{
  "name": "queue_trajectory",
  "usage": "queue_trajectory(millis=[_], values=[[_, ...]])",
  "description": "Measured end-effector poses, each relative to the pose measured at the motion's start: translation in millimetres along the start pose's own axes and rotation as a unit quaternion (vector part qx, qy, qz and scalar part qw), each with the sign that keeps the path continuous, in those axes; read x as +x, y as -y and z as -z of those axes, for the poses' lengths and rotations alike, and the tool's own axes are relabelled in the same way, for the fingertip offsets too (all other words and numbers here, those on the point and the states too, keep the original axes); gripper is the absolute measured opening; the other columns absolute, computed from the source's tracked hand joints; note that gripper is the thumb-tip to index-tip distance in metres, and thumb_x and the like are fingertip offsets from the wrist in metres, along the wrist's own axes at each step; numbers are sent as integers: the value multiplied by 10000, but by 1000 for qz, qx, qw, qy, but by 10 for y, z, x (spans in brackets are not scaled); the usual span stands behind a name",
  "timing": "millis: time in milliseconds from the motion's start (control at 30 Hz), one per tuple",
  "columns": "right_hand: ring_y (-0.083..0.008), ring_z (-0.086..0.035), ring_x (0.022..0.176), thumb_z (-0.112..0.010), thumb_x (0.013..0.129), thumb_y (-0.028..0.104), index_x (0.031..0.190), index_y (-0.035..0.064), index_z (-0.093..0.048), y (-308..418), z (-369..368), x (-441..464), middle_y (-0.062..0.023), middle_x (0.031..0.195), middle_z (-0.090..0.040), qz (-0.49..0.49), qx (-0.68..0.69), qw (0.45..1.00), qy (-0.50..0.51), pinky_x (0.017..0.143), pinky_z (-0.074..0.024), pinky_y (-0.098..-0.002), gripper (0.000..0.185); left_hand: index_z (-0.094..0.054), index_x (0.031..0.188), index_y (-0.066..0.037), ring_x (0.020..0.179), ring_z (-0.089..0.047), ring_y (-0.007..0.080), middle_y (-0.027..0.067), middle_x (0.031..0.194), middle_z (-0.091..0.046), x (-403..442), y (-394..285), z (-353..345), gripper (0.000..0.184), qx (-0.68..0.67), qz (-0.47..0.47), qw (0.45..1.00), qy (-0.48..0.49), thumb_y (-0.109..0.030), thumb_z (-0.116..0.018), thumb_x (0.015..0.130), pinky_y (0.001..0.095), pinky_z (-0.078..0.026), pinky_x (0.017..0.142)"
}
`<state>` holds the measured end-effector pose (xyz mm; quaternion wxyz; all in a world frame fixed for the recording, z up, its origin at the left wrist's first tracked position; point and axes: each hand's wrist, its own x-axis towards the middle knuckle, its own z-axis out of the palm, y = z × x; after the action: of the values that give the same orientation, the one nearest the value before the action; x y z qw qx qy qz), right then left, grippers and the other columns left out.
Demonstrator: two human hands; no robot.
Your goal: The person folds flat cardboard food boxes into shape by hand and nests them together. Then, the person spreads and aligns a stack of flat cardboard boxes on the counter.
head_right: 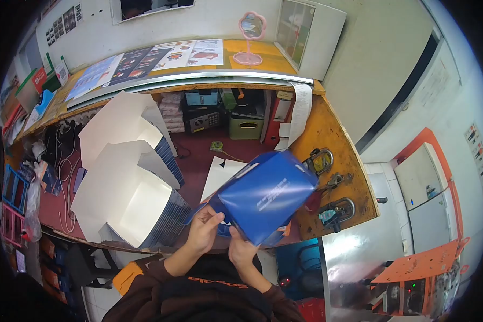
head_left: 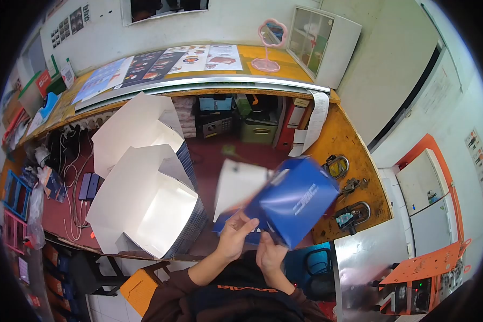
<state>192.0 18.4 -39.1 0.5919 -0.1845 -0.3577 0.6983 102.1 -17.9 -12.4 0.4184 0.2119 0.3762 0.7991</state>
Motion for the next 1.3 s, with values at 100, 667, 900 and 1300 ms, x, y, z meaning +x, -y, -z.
queue_trajectory(millis=[100,667,900,1300], values=[[-197,-486,1035,-612,656,-149,1119,6,-437,7,18,28,-110,1047,-524,-17,-11,999,31,895,-395,-334,519,-520,936,-103,888,-487,103,1,926,-546,59,-74,32,126,-68,77,994,28,-175,-548,838,284,-359,804],[-143,-587,792,-515,862,226,1058,-21,-501,696,795,653,-78,921,-597,-234,-47,968,72,719,-465,-244,316,-382,1207,3,967,-556,242,149,1070,-543,133,-347,523,540,-309,126,932,142,-381,-497,846,335,-437,863],[-162,-545,896,-563,827,103,1053,-23,-490,430,263,256,-84,986,-558,60,-69,990,107,791,-438,-279,269,-436,1165,-3,811,-600,230,124,1023,-571,-166,32,295,486,-203,251,945,63,-394,-286,919,336,-491,696],[-190,-524,934,-512,847,129,1068,-39,-484,537,-62,311,-110,993,-544,-18,-146,989,-12,843,-406,-329,279,-478,1051,2,878,-532,152,79,950,-548,-17,-79,106,302,7,-34,999,31,-18,-596,774,281,-434,788]])
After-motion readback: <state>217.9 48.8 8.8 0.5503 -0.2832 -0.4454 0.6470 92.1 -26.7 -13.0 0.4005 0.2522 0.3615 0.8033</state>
